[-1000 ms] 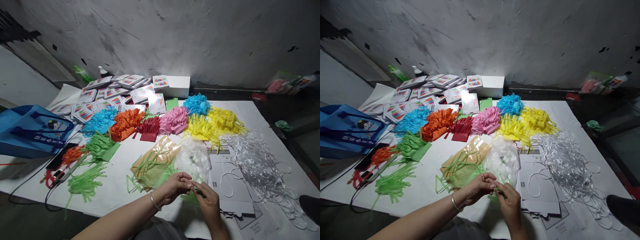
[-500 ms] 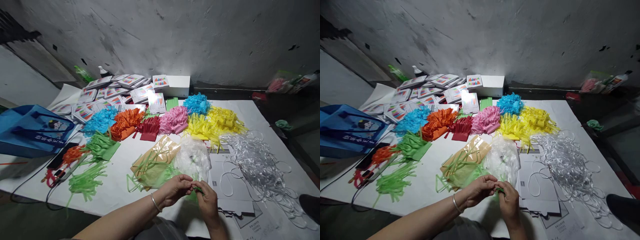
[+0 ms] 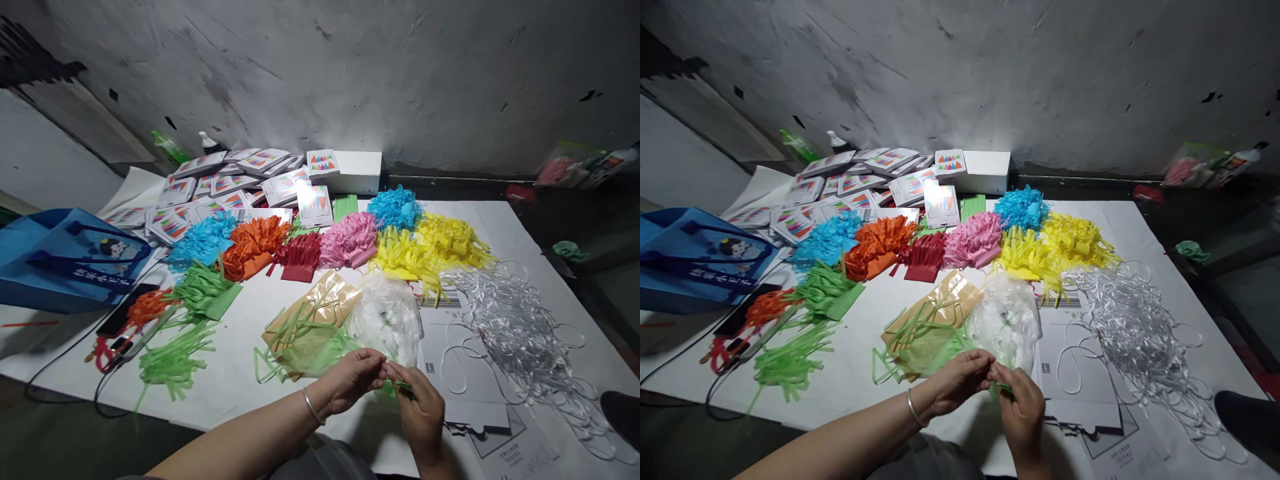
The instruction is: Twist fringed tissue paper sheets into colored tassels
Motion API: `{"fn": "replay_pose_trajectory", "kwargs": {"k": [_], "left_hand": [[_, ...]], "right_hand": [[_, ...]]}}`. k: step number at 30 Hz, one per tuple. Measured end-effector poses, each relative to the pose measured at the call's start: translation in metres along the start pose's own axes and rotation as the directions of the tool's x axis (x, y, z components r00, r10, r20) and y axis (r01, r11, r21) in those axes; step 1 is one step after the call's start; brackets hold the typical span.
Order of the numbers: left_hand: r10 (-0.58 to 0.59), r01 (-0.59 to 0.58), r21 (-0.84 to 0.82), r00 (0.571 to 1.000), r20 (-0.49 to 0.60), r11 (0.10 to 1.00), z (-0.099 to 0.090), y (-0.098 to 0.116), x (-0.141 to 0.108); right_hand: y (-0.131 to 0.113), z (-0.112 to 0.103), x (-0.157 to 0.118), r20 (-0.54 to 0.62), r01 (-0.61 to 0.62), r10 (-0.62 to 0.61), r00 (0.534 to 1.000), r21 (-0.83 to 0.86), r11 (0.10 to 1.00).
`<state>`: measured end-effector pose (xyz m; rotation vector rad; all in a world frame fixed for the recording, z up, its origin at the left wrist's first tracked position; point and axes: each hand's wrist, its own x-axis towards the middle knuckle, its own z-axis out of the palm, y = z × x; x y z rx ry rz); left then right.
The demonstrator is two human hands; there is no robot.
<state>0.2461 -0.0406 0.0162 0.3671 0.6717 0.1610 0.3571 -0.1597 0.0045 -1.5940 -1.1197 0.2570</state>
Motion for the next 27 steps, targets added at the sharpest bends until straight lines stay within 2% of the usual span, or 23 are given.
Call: {"fn": "replay_pose_trajectory", "kwargs": {"k": [6, 12, 19, 24, 27], "left_hand": [[-0.013, 0.014, -0.020, 0.999, 0.041, 1.000, 0.001, 0.003, 0.001], [-0.018, 0.019, -0.008, 0.999, 0.049, 1.000, 0.001, 0.004, 0.000], [0.010, -0.007, 0.080, 0.999, -0.037, 0.997, 0.000, 0.003, 0.008], [0.156, -0.136, 0.238, 0.985, -0.071, 0.962, 0.014, 0.018, 0.023], [0.139, -0.121, 0.317, 0.990, -0.032, 0.941, 0.024, 0.025, 0.024]], "right_hand": [[0.004, 0.000, 0.005, -0.011, 0.054, -0.056, 0.998, -0.125, 0.991], [0.004, 0.001, 0.006, -0.073, 0.037, -0.048, 0.996, -0.146, 0.989], [0.007, 0.000, 0.005, -0.184, -0.108, 0.083, 0.980, -0.133, 0.985], [0.008, -0.001, 0.004, -0.228, -0.190, 0.165, 0.960, -0.093, 0.977], [0.006, 0.000, 0.003, -0.230, -0.213, 0.192, 0.954, -0.070, 0.975]]}}
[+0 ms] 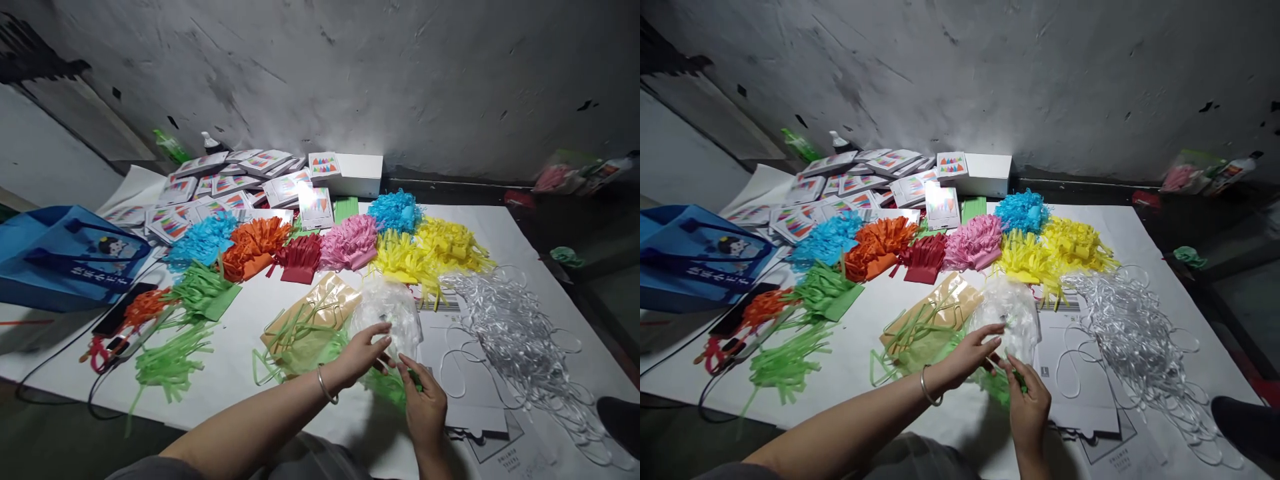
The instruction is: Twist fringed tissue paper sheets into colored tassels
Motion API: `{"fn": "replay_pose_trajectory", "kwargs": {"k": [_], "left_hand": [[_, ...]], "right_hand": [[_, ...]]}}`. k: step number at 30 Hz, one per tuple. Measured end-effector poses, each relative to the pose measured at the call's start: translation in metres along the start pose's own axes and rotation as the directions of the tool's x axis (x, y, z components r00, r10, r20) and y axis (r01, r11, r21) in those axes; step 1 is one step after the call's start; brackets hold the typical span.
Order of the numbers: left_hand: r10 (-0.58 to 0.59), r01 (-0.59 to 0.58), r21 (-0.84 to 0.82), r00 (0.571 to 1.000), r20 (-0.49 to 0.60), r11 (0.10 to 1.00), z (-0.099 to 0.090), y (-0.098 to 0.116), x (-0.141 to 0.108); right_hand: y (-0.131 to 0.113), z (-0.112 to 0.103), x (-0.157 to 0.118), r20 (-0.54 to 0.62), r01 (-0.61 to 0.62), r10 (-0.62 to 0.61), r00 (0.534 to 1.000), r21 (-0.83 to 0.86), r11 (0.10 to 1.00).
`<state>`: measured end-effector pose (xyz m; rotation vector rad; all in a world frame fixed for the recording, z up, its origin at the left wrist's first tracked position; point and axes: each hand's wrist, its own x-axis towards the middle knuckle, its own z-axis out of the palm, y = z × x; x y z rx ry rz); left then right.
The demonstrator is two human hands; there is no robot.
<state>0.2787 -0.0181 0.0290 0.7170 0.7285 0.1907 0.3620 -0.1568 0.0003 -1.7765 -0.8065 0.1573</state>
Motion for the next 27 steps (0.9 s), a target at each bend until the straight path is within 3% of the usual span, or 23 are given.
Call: {"fn": "replay_pose_trajectory", "kwargs": {"k": [4, 10, 15, 22, 27], "left_hand": [[-0.075, 0.073, 0.027, 0.995, 0.066, 0.997, 0.003, 0.001, -0.011], [-0.058, 0.057, -0.071, 0.998, -0.011, 0.996, -0.011, 0.006, -0.035], [0.043, -0.048, -0.095, 0.998, -0.047, 0.994, -0.020, 0.011, -0.061], [0.216, -0.217, -0.016, 0.976, -0.038, 0.976, -0.036, 0.016, -0.095], [0.274, -0.275, -0.009, 0.961, -0.026, 0.961, -0.054, 0.019, -0.119]], "right_hand": [[-0.004, 0.004, -0.003, 0.052, -0.010, 0.009, 0.999, 0.018, 1.000], [-0.023, 0.004, -0.007, 0.172, -0.006, 0.016, 0.985, -0.058, 0.998], [-0.054, 0.002, -0.011, 0.308, 0.136, -0.122, 0.943, -0.025, 0.990], [-0.092, 0.018, -0.031, 0.328, 0.253, -0.218, 0.919, -0.066, 0.965], [-0.117, 0.032, -0.046, 0.342, 0.284, -0.237, 0.909, -0.096, 0.954]]}}
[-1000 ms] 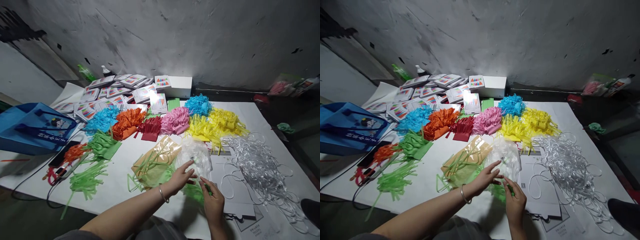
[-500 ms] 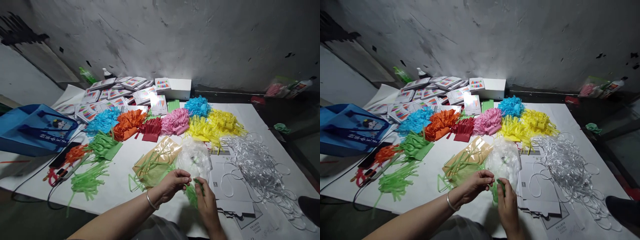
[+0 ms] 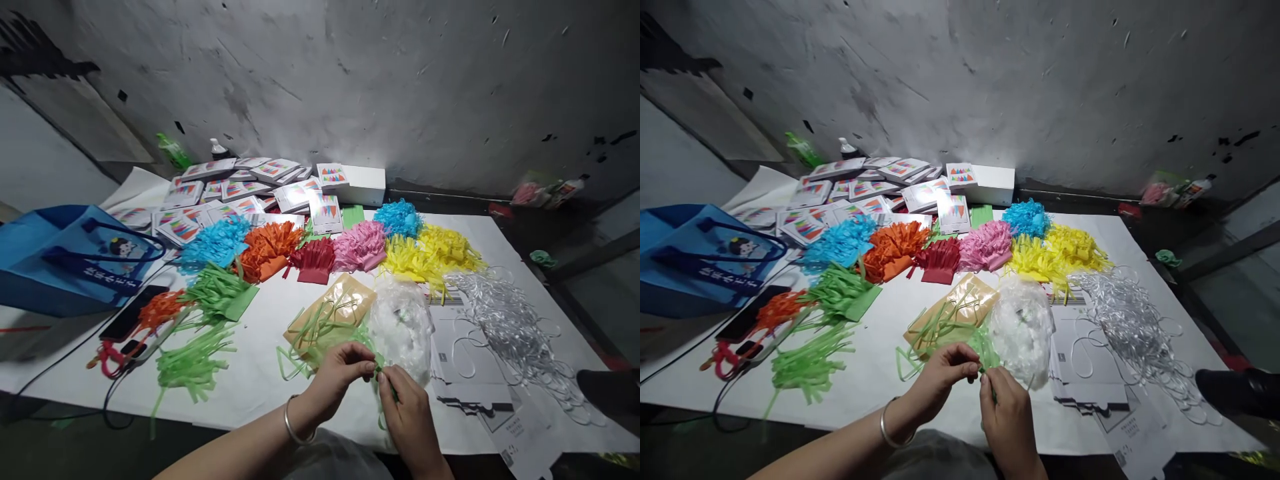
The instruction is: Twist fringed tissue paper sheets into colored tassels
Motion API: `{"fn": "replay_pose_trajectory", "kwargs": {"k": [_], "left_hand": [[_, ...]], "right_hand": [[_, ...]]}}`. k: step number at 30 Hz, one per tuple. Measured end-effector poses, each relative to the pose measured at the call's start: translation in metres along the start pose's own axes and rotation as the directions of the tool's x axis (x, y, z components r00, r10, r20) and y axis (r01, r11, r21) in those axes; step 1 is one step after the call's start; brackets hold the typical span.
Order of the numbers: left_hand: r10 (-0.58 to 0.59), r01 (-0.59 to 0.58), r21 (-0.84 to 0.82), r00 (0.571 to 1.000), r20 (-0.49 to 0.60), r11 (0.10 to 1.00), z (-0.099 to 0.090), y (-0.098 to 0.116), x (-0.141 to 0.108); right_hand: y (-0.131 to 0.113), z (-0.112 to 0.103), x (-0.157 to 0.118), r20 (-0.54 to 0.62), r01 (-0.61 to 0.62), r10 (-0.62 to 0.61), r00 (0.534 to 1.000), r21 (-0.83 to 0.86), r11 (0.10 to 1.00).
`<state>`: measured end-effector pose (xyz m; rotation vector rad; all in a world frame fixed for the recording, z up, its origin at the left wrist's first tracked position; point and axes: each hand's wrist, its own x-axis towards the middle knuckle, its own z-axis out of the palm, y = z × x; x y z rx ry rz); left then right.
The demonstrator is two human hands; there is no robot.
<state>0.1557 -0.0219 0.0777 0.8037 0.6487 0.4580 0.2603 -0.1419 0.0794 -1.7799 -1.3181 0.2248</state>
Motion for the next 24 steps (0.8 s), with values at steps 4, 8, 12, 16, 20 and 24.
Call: {"fn": "replay_pose_trajectory", "kwargs": {"k": [4, 8, 12, 16, 20, 24], "left_hand": [[0.008, -0.008, -0.013, 1.000, 0.006, 1.000, -0.018, 0.006, -0.016], [0.041, -0.041, -0.001, 0.999, -0.014, 0.999, -0.035, 0.012, -0.031], [0.072, -0.071, 0.021, 0.997, -0.024, 0.997, -0.050, 0.015, -0.043], [0.088, -0.089, 0.056, 0.996, 0.023, 0.994, -0.063, 0.021, -0.054], [0.111, -0.118, 0.100, 0.991, 0.072, 0.988, -0.072, 0.028, -0.062], [0.132, -0.142, 0.123, 0.988, 0.084, 0.982, -0.078, 0.028, -0.065]], "right_hand": [[-0.021, 0.015, -0.003, -0.011, 0.015, -0.016, 1.000, -0.035, 0.999], [-0.035, 0.033, -0.008, -0.039, 0.064, -0.068, 0.997, -0.097, 0.993], [-0.047, 0.046, -0.011, -0.015, 0.135, -0.139, 0.990, -0.134, 0.982], [-0.060, 0.050, -0.010, 0.059, 0.135, -0.129, 0.990, -0.096, 0.986], [-0.067, 0.055, -0.013, 0.129, 0.075, -0.071, 0.989, -0.027, 0.997], [-0.068, 0.064, -0.018, 0.142, 0.112, -0.105, 0.984, -0.045, 0.993]]}}
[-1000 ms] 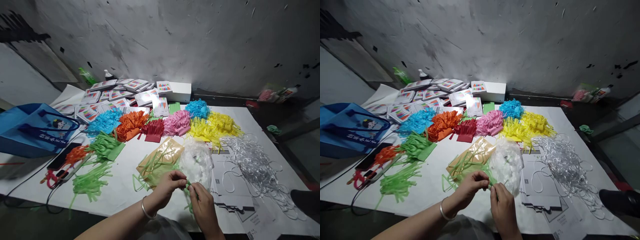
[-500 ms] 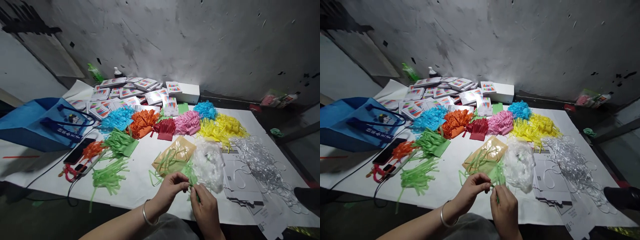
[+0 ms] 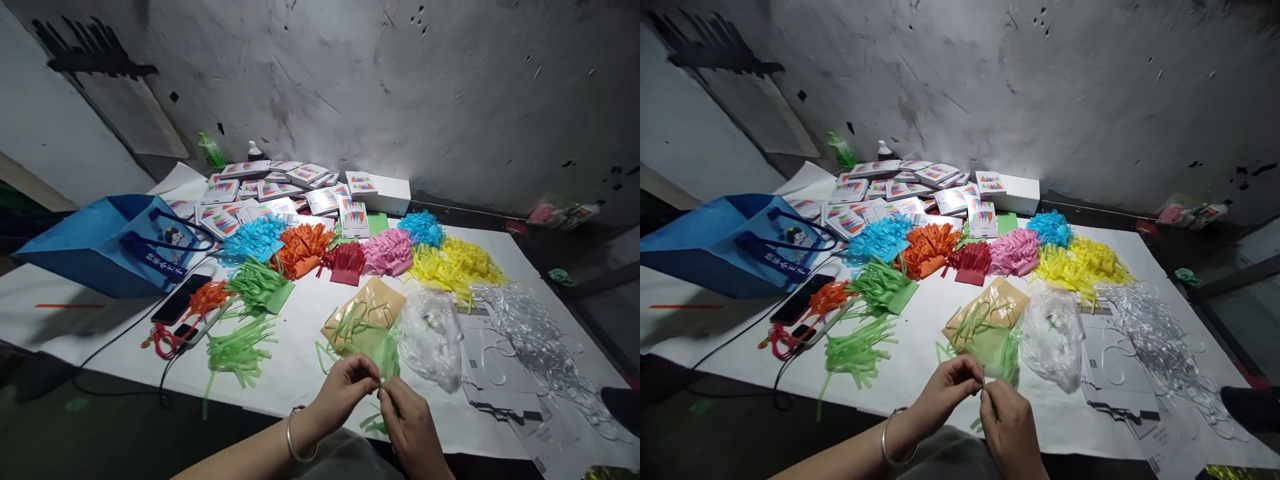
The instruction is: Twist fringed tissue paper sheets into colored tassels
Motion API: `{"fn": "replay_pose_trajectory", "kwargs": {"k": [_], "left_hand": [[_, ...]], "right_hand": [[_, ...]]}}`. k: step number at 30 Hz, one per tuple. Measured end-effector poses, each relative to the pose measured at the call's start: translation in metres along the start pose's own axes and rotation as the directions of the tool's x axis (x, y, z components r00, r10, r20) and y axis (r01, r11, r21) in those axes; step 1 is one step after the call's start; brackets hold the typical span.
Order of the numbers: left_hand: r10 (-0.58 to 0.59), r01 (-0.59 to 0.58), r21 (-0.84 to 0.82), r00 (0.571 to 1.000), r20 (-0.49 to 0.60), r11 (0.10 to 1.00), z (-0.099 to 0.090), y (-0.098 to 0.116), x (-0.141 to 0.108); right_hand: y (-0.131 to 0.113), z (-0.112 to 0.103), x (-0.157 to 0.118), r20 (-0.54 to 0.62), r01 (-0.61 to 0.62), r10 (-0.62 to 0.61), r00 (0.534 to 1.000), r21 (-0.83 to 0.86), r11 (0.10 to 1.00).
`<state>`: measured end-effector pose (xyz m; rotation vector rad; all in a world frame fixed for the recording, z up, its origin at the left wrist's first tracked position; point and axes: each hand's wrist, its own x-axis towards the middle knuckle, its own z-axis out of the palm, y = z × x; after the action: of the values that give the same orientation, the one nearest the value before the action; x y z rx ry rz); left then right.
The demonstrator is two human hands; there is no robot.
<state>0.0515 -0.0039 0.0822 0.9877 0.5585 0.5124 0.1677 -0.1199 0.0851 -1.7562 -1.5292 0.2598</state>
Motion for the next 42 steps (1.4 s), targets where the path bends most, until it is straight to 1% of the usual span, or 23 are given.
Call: {"fn": "replay_pose_trajectory", "kwargs": {"k": [2, 4, 7, 11, 15, 19, 21, 23, 26, 29, 32, 35, 39, 42], "left_hand": [[-0.006, 0.006, 0.009, 1.000, -0.002, 1.000, -0.003, -0.002, -0.001], [-0.018, 0.018, 0.019, 1.000, -0.001, 1.000, -0.006, -0.005, -0.002], [-0.026, 0.026, 0.036, 1.000, -0.001, 0.999, -0.012, -0.009, -0.003], [-0.008, 0.010, 0.066, 0.999, -0.035, 0.998, -0.019, -0.013, -0.005], [0.004, 0.003, 0.111, 0.998, -0.062, 0.994, -0.023, -0.014, -0.009], [0.000, 0.010, 0.135, 0.997, -0.075, 0.991, -0.025, -0.010, -0.010], [-0.031, 0.039, 0.124, 0.997, -0.065, 0.992, -0.027, -0.008, -0.009], [-0.093, 0.096, 0.102, 0.995, -0.032, 0.990, -0.031, -0.007, -0.007], [-0.182, 0.179, 0.092, 0.983, 0.025, 0.980, -0.039, -0.007, -0.006], [-0.212, 0.205, 0.115, 0.976, 0.051, 0.972, -0.046, -0.011, -0.008], [-0.184, 0.178, 0.149, 0.982, 0.032, 0.973, -0.050, -0.019, -0.010], [-0.116, 0.116, 0.208, 0.993, -0.013, 0.971, -0.051, -0.025, -0.012], [-0.025, 0.042, 0.327, 0.998, -0.058, 0.944, -0.057, -0.025, -0.014], [-0.005, 0.024, 0.372, 0.999, -0.053, 0.928, -0.065, -0.021, -0.015]], "right_hand": [[-0.001, 0.003, 0.000, -0.031, -0.001, 0.000, 1.000, -0.030, 1.000], [-0.002, 0.003, 0.000, -0.032, -0.001, 0.000, 0.999, -0.034, 0.999], [-0.003, 0.002, 0.000, 0.008, -0.019, 0.019, 1.000, 0.036, 0.999], [0.000, 0.007, -0.004, -0.006, -0.113, 0.115, 0.993, 0.151, 0.982], [0.005, 0.015, -0.006, 0.023, -0.140, 0.139, 0.990, 0.238, 0.961], [0.006, 0.017, -0.003, 0.081, -0.165, 0.149, 0.986, 0.266, 0.950], [0.007, 0.018, -0.002, 0.081, -0.171, 0.155, 0.985, 0.266, 0.949], [0.009, 0.021, -0.003, 0.080, -0.185, 0.170, 0.982, 0.265, 0.946], [0.012, 0.028, -0.005, 0.113, -0.198, 0.173, 0.978, 0.268, 0.943], [0.017, 0.038, -0.007, 0.150, -0.196, 0.158, 0.976, 0.284, 0.939], [0.025, 0.049, -0.010, 0.161, -0.190, 0.144, 0.976, 0.321, 0.928], [0.035, 0.056, -0.010, 0.160, -0.161, 0.110, 0.981, 0.355, 0.921], [0.045, 0.062, -0.004, 0.208, -0.033, -0.022, 0.978, 0.255, 0.966], [0.047, 0.068, 0.005, 0.217, 0.005, -0.052, 0.975, 0.210, 0.978]]}}
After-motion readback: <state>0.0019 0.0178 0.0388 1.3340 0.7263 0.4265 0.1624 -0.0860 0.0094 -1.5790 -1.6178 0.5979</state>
